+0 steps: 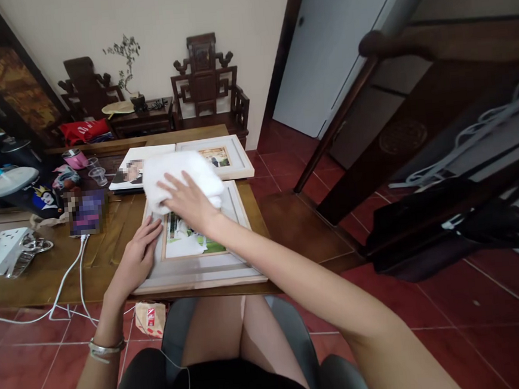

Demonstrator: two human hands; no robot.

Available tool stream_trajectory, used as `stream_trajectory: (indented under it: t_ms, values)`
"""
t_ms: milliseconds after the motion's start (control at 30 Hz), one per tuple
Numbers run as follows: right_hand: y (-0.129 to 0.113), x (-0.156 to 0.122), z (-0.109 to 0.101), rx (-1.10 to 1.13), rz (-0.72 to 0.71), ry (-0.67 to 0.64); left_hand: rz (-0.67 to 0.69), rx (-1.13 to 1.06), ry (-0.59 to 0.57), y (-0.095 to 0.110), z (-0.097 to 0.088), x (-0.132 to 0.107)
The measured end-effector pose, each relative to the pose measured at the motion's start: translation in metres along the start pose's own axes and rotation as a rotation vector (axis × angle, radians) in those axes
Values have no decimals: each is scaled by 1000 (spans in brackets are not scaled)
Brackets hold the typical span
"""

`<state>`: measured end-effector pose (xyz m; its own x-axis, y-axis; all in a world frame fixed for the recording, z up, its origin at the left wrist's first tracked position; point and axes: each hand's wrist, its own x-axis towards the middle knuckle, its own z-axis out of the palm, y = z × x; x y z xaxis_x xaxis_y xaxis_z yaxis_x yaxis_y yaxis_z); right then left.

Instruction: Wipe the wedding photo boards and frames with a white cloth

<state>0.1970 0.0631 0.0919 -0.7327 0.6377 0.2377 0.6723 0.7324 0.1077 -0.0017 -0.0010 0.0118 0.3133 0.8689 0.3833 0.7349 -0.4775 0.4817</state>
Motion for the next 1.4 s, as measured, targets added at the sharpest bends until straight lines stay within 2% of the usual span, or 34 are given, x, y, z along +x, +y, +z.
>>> stream_trajectory:
  t_ms: [100,200,467,533,633,800,867,967,1133,1233,1300,1400]
  values:
    - [-13,19,9,-6,-72,-95,14,-10,0,0,-2,0]
    - [-7,18,18,20,-25,-145,30,-30,2,0,-2,-1]
    - [56,-40,8,38,250,-252,17,-47,33,-4,3,-4]
    - [63,-56,4,35,296,-272,31,-37,40,-4,4,-3]
    - [51,-81,-5,49,277,-308,36,-42,58,-4,3,-3]
    - [-2,-127,-38,152,158,-387,30,-69,47,-4,2,-3]
    - [-15,-138,-47,207,149,-409,32,-68,41,-4,2,-2]
    - [-11,-134,-43,241,201,-389,25,-65,24,-4,0,-1]
    - [29,-89,-1,130,309,-215,15,-48,-5,-3,-2,-1]
    - [44,-70,13,35,303,-145,-5,-54,5,-2,-1,-1]
    - [44,-71,14,4,260,-144,-22,-67,16,-2,0,-1]
    - [26,-95,4,28,184,-178,-38,-86,27,-3,1,-1]
